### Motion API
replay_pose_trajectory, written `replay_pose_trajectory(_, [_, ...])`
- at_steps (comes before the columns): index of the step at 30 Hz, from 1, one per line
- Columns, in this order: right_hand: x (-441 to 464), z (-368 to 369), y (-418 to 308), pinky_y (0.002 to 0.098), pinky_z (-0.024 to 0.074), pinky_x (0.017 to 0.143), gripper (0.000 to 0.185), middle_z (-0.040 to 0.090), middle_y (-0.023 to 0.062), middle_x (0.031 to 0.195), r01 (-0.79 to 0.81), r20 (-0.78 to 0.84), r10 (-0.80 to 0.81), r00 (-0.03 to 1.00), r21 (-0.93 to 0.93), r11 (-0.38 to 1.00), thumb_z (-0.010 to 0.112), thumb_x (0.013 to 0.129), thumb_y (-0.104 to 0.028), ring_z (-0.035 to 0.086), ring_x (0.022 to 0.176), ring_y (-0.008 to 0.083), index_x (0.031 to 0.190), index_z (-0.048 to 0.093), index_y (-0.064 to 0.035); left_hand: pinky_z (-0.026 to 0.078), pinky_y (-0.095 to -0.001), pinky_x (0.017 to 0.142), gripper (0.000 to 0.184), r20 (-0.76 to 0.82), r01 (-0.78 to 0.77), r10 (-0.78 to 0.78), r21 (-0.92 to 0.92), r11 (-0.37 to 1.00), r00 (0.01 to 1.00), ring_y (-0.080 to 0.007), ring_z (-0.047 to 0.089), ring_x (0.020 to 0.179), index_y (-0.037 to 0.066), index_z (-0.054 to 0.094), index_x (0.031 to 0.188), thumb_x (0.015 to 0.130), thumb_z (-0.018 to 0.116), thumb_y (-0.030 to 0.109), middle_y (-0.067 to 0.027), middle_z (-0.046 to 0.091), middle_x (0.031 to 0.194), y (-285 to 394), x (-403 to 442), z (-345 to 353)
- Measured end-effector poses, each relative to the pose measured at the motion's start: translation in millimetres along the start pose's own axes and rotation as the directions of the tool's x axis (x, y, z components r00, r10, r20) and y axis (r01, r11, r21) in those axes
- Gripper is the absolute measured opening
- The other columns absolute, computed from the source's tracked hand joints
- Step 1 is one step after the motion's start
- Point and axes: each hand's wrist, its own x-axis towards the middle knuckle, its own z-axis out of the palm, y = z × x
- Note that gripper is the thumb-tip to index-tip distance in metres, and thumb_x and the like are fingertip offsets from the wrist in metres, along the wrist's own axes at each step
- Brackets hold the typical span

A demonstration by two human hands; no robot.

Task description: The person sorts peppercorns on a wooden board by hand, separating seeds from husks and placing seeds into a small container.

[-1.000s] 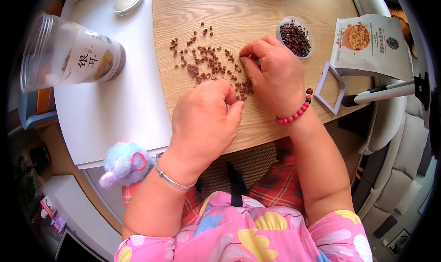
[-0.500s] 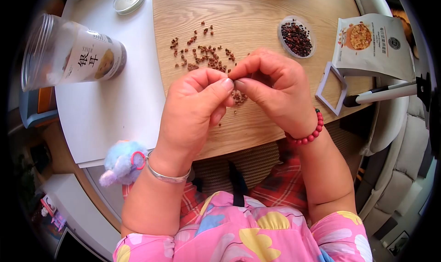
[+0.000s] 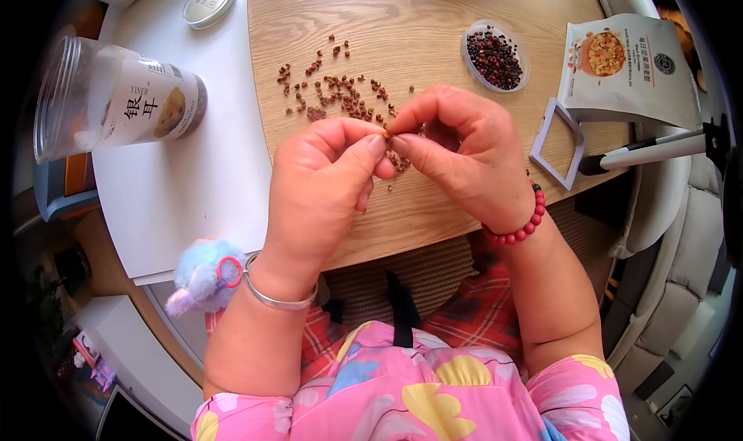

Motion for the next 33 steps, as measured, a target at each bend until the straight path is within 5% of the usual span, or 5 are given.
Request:
replay_pose_trajectory(10, [-0.1, -8.4, -7.7, 0.0272, 0.0450, 0.051, 0.005, 0.060, 0.0095, 0.070, 0.011, 0.016, -0.008, 1.000, -0.216, 0.976, 0.064, 0.071, -0.002, 0.057, 0.057, 0.0161, 0.076, 0.063, -0.0012, 0.039, -0.0165, 0.051, 0.006, -0.036, -0.168, 0.193, 0.355, 0.920, 0.981, -0.0039, 0.049, 0.057, -0.001, 0.062, 0.086, 0.086, 0.059, 0.004, -0.0013, 0.061, 0.071, 0.1, -1.9, 1.2])
replay_pose_trajectory(13, [3.9, -19.0, -1.1, 0.0337, 0.0485, 0.058, 0.006, 0.062, 0.0103, 0.074, 0.054, 0.001, -0.063, 0.998, -0.516, 0.855, 0.063, 0.069, -0.005, 0.061, 0.064, 0.0254, 0.075, 0.064, -0.0043, 0.042, -0.0184, 0.056, 0.005, -0.067, -0.179, 0.249, 0.523, 0.833, 0.966, -0.0047, 0.051, 0.062, -0.001, 0.062, 0.083, 0.085, 0.059, 0.003, 0.0004, 0.059, 0.070, 5.9, -1.6, -4.9])
replay_pose_trajectory(17, [4.2, -16.8, 2.0, 0.0359, 0.0489, 0.061, 0.003, 0.061, 0.0098, 0.074, 0.056, -0.014, -0.086, 0.996, -0.648, 0.760, 0.063, 0.069, -0.006, 0.061, 0.069, 0.0266, 0.072, 0.064, -0.0053, 0.042, -0.0194, 0.058, 0.004, -0.047, -0.170, 0.274, 0.681, 0.712, 0.961, -0.0039, 0.049, 0.063, -0.001, 0.061, 0.081, 0.083, 0.060, 0.002, 0.0022, 0.057, 0.069, 5.8, -0.9, -6.9])
replay_pose_trajectory(27, [12.4, 9.4, 10.4, 0.0342, 0.0470, 0.060, 0.007, 0.058, 0.0075, 0.074, 0.152, 0.008, -0.206, 0.979, -0.700, 0.698, 0.068, 0.069, -0.011, 0.059, 0.070, 0.0244, 0.074, 0.064, -0.0070, 0.041, -0.0204, 0.056, 0.007, -0.009, -0.194, 0.307, 0.758, 0.622, 0.952, -0.0036, 0.047, 0.061, -0.003, 0.061, 0.079, 0.081, 0.061, 0.004, 0.0027, 0.055, 0.066, 4.4, -2.4, -1.9])
replay_pose_trajectory(33, [15.4, 14.9, 14.8, 0.0369, 0.0480, 0.063, 0.007, 0.057, 0.0075, 0.074, 0.145, -0.013, -0.217, 0.976, -0.706, 0.694, 0.068, 0.070, -0.013, 0.059, 0.075, 0.0255, 0.071, 0.063, -0.0081, 0.040, -0.0209, 0.054, 0.011, -0.080, -0.110, 0.220, 0.676, 0.729, 0.972, -0.0038, 0.048, 0.061, -0.003, 0.061, 0.079, 0.084, 0.060, 0.007, 0.0016, 0.056, 0.066, 5.8, -1.5, -3.6])
